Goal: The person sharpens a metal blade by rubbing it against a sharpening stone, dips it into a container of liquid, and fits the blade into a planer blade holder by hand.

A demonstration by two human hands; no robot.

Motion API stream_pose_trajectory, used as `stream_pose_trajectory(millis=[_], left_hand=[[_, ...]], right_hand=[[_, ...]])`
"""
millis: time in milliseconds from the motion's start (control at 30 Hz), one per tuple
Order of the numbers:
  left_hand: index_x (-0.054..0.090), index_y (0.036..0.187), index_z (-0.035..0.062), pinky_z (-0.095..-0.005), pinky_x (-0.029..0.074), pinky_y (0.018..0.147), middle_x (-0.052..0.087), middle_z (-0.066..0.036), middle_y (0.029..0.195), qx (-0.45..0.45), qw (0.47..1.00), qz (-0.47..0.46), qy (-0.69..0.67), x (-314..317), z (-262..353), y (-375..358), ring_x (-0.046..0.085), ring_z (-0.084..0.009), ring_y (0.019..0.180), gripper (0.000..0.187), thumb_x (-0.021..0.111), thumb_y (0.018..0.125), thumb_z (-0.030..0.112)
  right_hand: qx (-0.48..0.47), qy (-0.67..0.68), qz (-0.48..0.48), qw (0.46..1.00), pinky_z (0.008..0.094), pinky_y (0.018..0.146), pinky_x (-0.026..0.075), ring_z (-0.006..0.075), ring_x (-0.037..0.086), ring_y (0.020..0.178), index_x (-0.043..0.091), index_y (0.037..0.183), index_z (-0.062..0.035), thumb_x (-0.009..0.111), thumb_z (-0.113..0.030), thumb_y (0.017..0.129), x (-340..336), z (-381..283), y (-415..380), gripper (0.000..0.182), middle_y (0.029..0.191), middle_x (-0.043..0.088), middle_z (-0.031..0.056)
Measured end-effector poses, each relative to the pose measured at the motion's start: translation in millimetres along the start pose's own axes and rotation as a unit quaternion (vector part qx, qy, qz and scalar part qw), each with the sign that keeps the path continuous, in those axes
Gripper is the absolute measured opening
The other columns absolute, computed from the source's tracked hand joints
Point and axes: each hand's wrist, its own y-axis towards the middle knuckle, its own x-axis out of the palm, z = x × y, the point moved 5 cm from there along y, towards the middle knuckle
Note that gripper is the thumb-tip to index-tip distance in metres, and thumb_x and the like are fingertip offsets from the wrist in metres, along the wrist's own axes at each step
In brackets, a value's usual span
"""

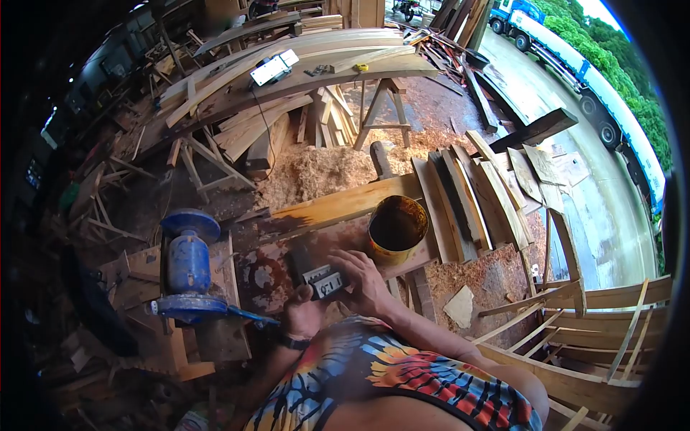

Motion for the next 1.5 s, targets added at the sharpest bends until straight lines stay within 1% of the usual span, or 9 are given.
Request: stream_pose_trajectory(millis=[200,467,633,800,900,1000,1100,1200,1500], left_hand=[[0.049,0.138,-0.0013,-0.0493,0.051,0.102,0.062,-0.016,0.13,0.001,1.0,0.002,-0.006,2.9,-0.9,2.8,0.061,-0.0323,0.119,0.081,0.079,0.081,0.047],[0.05,0.138,-0.0023,-0.0479,0.051,0.102,0.062,-0.017,0.131,-0.007,1.0,-0.008,-0.007,3.3,-1.6,0.7,0.061,-0.0324,0.12,0.082,0.078,0.081,0.05],[0.05,0.138,-0.0027,-0.0478,0.05,0.101,0.061,-0.018,0.132,-0.003,1.0,0.005,-0.012,-1.5,-2.9,-0.7,0.061,-0.0328,0.12,0.083,0.078,0.081,0.05],[0.05,0.139,-0.003,-0.0479,0.051,0.101,0.061,-0.019,0.133,-0.005,1.0,-0.017,-0.012,1.3,-1.1,-1.8,0.061,-0.0332,0.121,0.082,0.078,0.081,0.049],[0.05,0.139,-0.0031,-0.0478,0.051,0.101,0.062,-0.019,0.132,0.001,1.0,0.001,-0.015,-2.4,-2.9,-2.6,0.061,-0.0333,0.121,0.082,0.078,0.081,0.048],[0.05,0.139,-0.0031,-0.0478,0.051,0.101,0.062,-0.019,0.133,-0.003,1.0,-0.003,-0.016,0.6,-1.5,-3.3,0.061,-0.0335,0.121,0.081,0.078,0.081,0.047],[0.05,0.139,-0.003,-0.0478,0.05,0.102,0.061,-0.019,0.133,-0.004,1.0,-0.004,-0.019,2.7,-0.8,-3.2,0.061,-0.0336,0.121,0.081,0.078,0.082,0.047],[0.05,0.139,-0.0031,-0.0479,0.05,0.102,0.061,-0.02,0.133,-0.003,1.0,0.001,-0.022,0.0,-1.3,-3.0,0.06,-0.034,0.122,0.081,0.078,0.082,0.047],[0.05,0.139,-0.0031,-0.0486,0.05,0.103,0.061,-0.021,0.133,0.006,1.0,0.011,-0.021,-4.0,-3.7,-2.1,0.06,-0.0357,0.123,0.081,0.077,0.082,0.048]], right_hand=[[0.009,0.008,0.015,1.0,0.0492,0.108,0.042,0.0387,0.052,0.129,0.059,0.132,-0.0103,0.081,-0.02,0.07,0.5,4.3,-3.4,0.066,0.14,0.058,0.0135],[0.012,0.014,0.022,1.0,0.0485,0.107,0.041,0.0374,0.051,0.13,0.059,0.131,-0.0105,0.082,-0.021,0.07,-1.9,5.4,-6.0,0.066,0.14,0.058,0.0128],[0.014,0.001,0.009,1.0,0.049,0.107,0.041,0.0382,0.051,0.129,0.058,0.132,-0.0105,0.08,-0.021,0.071,-1.4,4.0,-4.8,0.066,0.141,0.057,0.0136],[0.013,0.003,0.002,1.0,0.0491,0.107,0.041,0.0388,0.051,0.129,0.059,0.131,-0.0115,0.08,-0.021,0.071,0.4,5.3,-6.1,0.064,0.141,0.057,0.0142],[0.016,0.006,0.009,1.0,0.0489,0.106,0.042,0.0383,0.052,0.129,0.059,0.131,-0.0124,0.08,-0.021,0.071,0.1,5.2,-5.9,0.064,0.141,0.057,0.014],[0.004,-0.001,0.022,1.0,0.049,0.105,0.043,0.04,0.054,0.125,0.06,0.127,-0.0082,0.084,-0.02,0.067,-1.7,3.8,-4.8,0.066,0.139,0.058,0.0164],[0.008,0.008,0.024,1.0,0.0491,0.105,0.043,0.0401,0.054,0.125,0.06,0.127,-0.0075,0.083,-0.018,0.068,-3.1,1.4,-4.2,0.064,0.139,0.058,0.0163],[0.018,0.005,0.019,1.0,0.0488,0.106,0.042,0.0376,0.052,0.128,0.059,0.131,-0.0128,0.081,-0.022,0.071,-1.9,5.0,-5.3,0.065,0.14,0.057,0.0135],[0.013,-0.001,0.013,1.0,0.0482,0.105,0.042,0.0371,0.052,0.127,0.059,0.13,-0.0105,0.081,-0.021,0.071,-3.2,3.7,-3.7,0.064,0.14,0.057,0.0124]])
